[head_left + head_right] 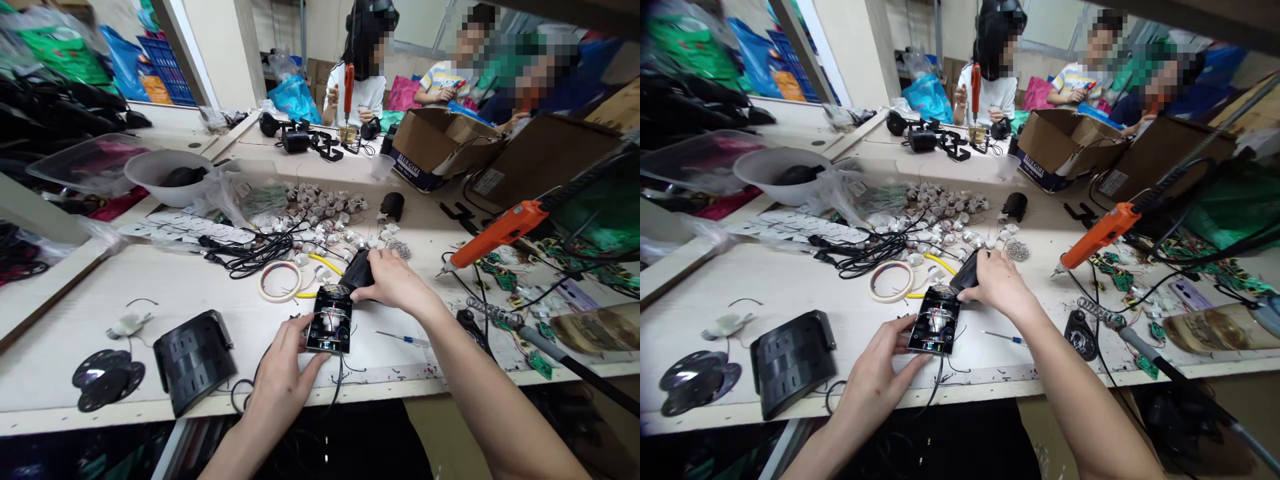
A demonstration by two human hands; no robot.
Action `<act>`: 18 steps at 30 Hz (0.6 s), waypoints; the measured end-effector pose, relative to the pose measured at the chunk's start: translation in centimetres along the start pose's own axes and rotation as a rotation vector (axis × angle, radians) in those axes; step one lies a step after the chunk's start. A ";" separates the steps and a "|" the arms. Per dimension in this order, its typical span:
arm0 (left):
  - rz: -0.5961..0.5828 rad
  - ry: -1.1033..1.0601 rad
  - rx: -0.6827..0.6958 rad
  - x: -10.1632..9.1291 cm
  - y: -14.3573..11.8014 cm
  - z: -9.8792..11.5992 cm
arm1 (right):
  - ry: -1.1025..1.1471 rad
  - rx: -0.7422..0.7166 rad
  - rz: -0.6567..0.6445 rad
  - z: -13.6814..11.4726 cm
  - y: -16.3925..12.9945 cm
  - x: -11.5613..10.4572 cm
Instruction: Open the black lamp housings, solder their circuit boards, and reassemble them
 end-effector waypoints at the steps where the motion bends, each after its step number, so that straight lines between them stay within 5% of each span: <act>1: -0.002 -0.002 0.002 0.0 0.0 0.0 | 0.003 0.010 -0.004 -0.2 0.2 0.0; 9: -0.001 -0.056 -0.019 0.1 0.0 -0.4 | 0.142 0.018 0.129 0.8 -0.5 -0.8; 13: -0.006 -0.096 -0.022 -0.2 -0.2 -0.3 | 0.671 -0.093 0.341 2.4 -5.0 -0.7; 18: -0.031 -0.148 -0.041 0.0 0.0 0.2 | 1.266 -0.219 0.252 2.4 -9.4 3.7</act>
Point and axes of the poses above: each hand's wrist, its own y-axis towards the middle knuckle, its own x-axis out of the palm, z = x × y, the point moved 6 cm from there along y, towards the middle knuckle, and after that the axes turned 1 degree about -y, right-handed, at the moved point
